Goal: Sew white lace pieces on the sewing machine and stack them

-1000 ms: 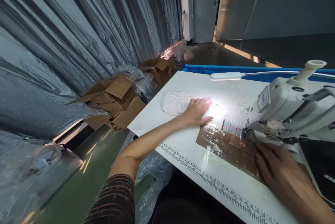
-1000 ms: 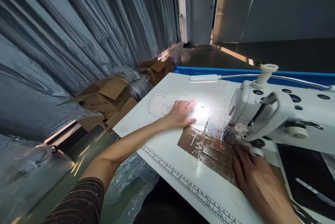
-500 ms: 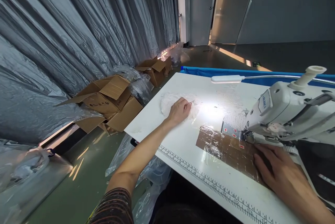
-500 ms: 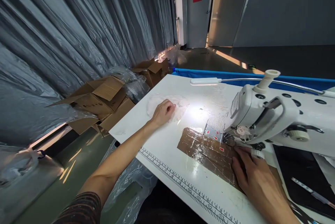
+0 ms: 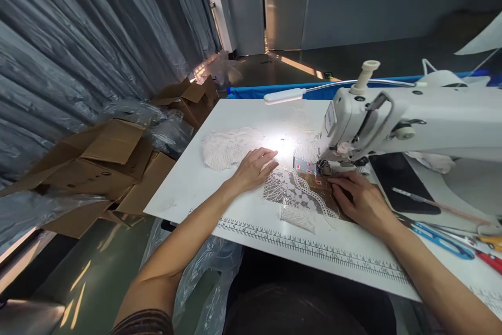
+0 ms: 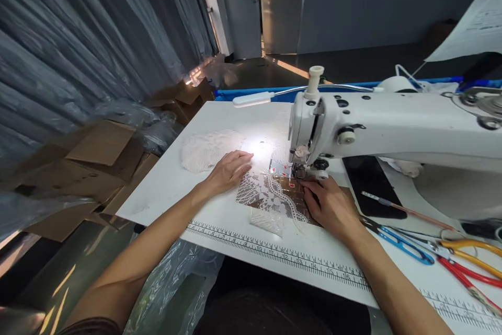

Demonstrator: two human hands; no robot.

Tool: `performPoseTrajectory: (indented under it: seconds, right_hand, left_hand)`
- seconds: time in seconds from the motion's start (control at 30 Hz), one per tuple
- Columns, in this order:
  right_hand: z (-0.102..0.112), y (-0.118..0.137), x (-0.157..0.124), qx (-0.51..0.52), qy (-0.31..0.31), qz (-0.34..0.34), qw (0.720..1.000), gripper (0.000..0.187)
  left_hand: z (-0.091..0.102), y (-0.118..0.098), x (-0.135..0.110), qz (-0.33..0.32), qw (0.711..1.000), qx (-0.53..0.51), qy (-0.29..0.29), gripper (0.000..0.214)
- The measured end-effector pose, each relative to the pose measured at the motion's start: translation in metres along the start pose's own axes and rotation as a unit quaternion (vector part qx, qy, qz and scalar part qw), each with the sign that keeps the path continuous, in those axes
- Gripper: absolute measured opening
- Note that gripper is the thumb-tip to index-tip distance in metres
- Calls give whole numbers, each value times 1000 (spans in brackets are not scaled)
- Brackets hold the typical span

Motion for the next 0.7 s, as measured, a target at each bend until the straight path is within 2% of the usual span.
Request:
performPoseTrajectory:
  seconds: [0.1,0.17,0.33,0.4,0.43,0.5,0.57,0.63,0.7]
  right_hand:
    - [4,10,2,2,-5,29,1000,35]
    - [6,15,3,14,-11,46,999,34]
    - [13,29,1,108,-28,80,991,30]
    - [14,35,0,141,-26,86,986,39]
    - [13,39,-1,155,-17,87,984,50]
    - [11,48,0,186,13,85,979,76]
    - [8,58,0,232,57,78,968,84]
    - [6,67,-2,291,120,55,947,69]
    - [0,75,-11,355,217,21,909,45]
  left_hand:
    - [-10,1,2,18,999,29,26,36]
    - [-12,-2,2,25,999,15,36,30]
    - [0,-16,1,18,995,-85,39,16]
    - [3,-27,0,13,991,-126,50,14]
    - [3,-34,0,9,987,-148,56,14]
    - [5,-54,0,-3,979,-197,55,13]
    - [12,-80,-1,-29,966,-255,42,14]
    - [21,-104,-4,-43,951,-304,44,13]
    - [29,-116,-8,-25,937,-343,67,17]
Point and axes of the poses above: each hand's wrist, its own x-axis towards the middle knuckle, its own z-axis out of the back of the hand, y = z × x, the point moved 10 cm from there along x, towards the middle knuckle, and after that the axes turned 2 degrees about x, right-handed, at the moved point
